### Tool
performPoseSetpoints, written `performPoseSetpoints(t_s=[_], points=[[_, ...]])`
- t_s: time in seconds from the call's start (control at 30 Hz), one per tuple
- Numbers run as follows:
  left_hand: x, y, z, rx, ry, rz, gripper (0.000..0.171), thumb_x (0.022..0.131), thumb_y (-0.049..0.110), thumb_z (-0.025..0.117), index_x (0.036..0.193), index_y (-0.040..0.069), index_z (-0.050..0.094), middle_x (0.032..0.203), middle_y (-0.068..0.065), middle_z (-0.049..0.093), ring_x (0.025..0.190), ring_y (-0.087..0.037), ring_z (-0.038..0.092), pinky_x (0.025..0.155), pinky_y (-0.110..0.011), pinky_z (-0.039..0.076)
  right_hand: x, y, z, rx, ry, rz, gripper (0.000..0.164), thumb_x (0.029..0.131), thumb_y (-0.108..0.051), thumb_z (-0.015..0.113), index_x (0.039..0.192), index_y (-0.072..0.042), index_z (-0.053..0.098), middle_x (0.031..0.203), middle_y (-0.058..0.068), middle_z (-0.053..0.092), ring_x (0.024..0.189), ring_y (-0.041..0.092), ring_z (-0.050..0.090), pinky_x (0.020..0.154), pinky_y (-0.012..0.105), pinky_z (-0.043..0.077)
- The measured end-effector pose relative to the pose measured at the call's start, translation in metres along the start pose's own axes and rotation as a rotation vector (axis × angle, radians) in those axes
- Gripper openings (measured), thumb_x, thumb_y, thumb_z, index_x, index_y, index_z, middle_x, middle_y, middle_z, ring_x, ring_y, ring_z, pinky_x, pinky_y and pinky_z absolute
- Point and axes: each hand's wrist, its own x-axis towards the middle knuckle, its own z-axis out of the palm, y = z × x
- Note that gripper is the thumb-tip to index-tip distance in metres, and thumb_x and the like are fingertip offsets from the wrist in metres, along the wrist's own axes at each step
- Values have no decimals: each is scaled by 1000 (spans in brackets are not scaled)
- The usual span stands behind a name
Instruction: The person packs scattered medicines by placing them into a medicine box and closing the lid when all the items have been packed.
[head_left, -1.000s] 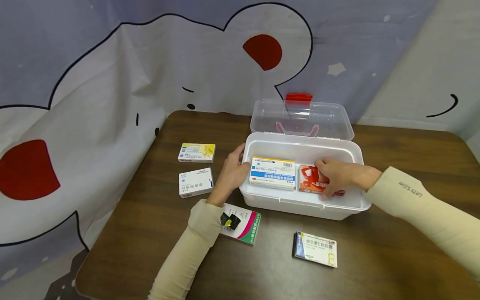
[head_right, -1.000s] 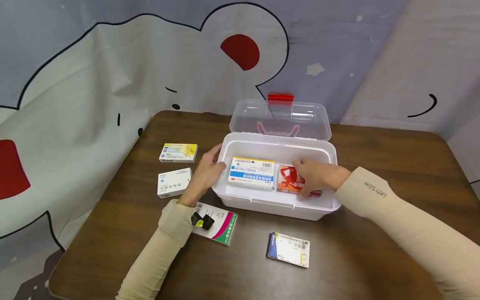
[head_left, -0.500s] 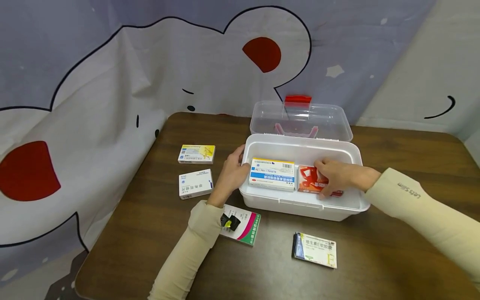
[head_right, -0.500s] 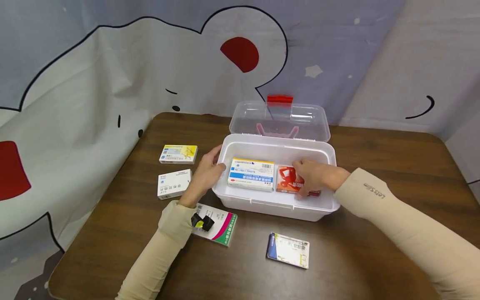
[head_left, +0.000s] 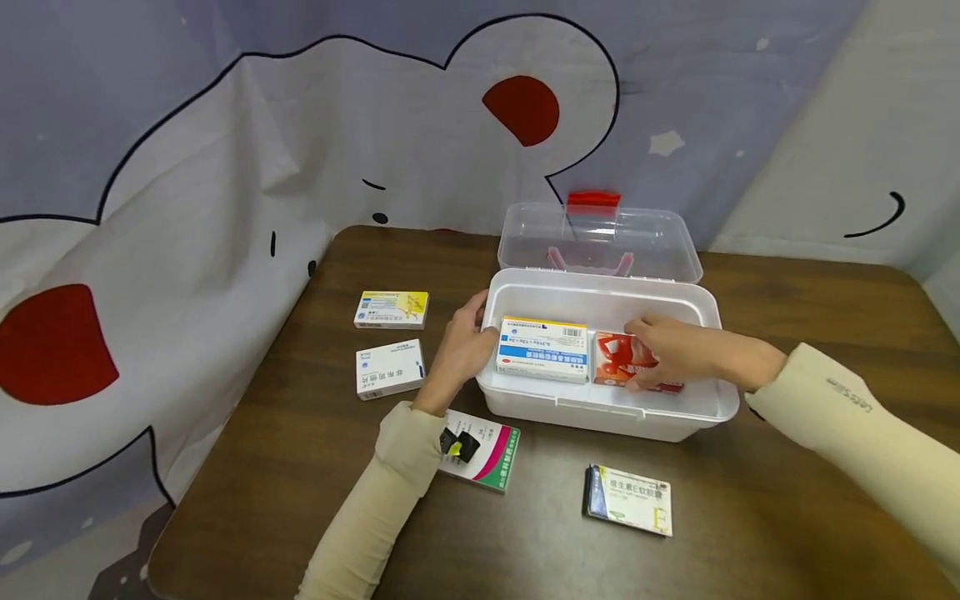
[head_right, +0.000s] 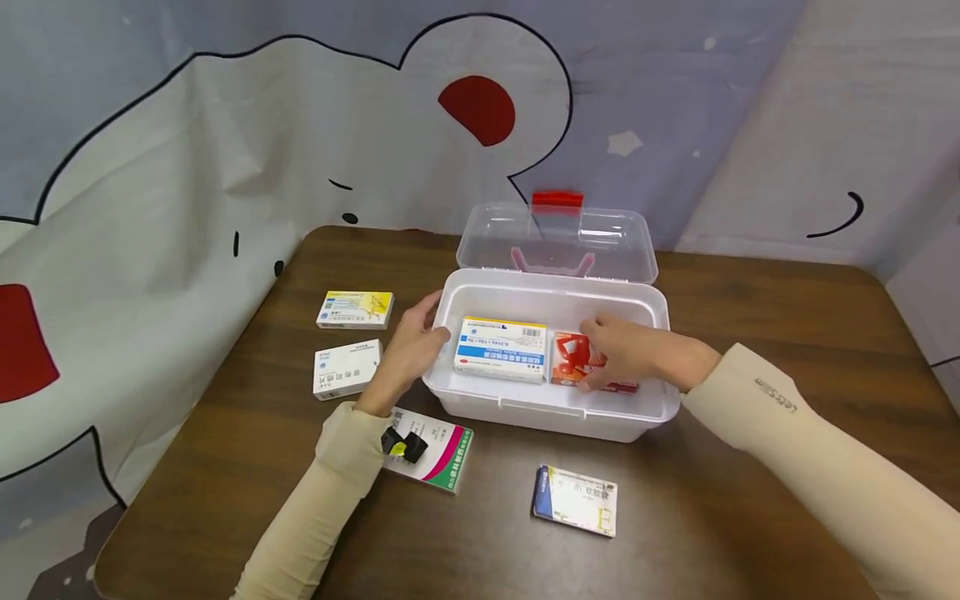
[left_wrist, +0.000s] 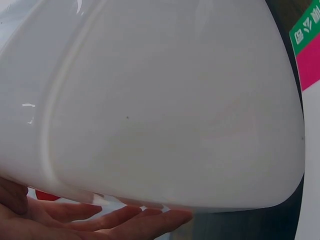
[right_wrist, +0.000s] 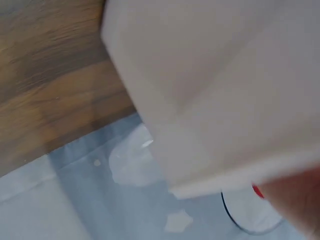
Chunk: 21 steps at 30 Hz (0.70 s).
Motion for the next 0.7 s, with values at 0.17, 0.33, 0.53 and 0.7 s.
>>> performPoseSetpoints(t_s=[0.17,0.33,0.53,0.7], points=[[-1,0,0,13,0,2,59,82,3,46,140,9,36,118,-17,58,94,-23,59,86,-40,46,-23,-9,-12,67,69,0,76,74,-52,68,126,-1,47,117,13,50,103,27,49,90,48,42],[0,-1,1,20,3,9,59,82,3,46,140,9,37,116,-17,58,94,-23,59,86,-40,45,-44,-10,-19,80,197,-6,64,79,-45,67,124,-2,49,124,16,48,109,32,47,90,53,40],[0,-1,2,9,3,11,59,81,2,45,140,8,37,117,-17,58,94,-24,59,87,-40,45,-66,0,-17,158,390,63,54,80,-35,69,120,-5,50,126,18,43,110,36,43,85,57,38],[-1,-1,0,8,6,5,60,81,2,45,140,8,36,119,-17,57,95,-24,58,87,-41,45,-78,7,-7,300,472,168,64,81,-35,68,129,-3,40,138,21,24,112,41,39,79,60,40]])
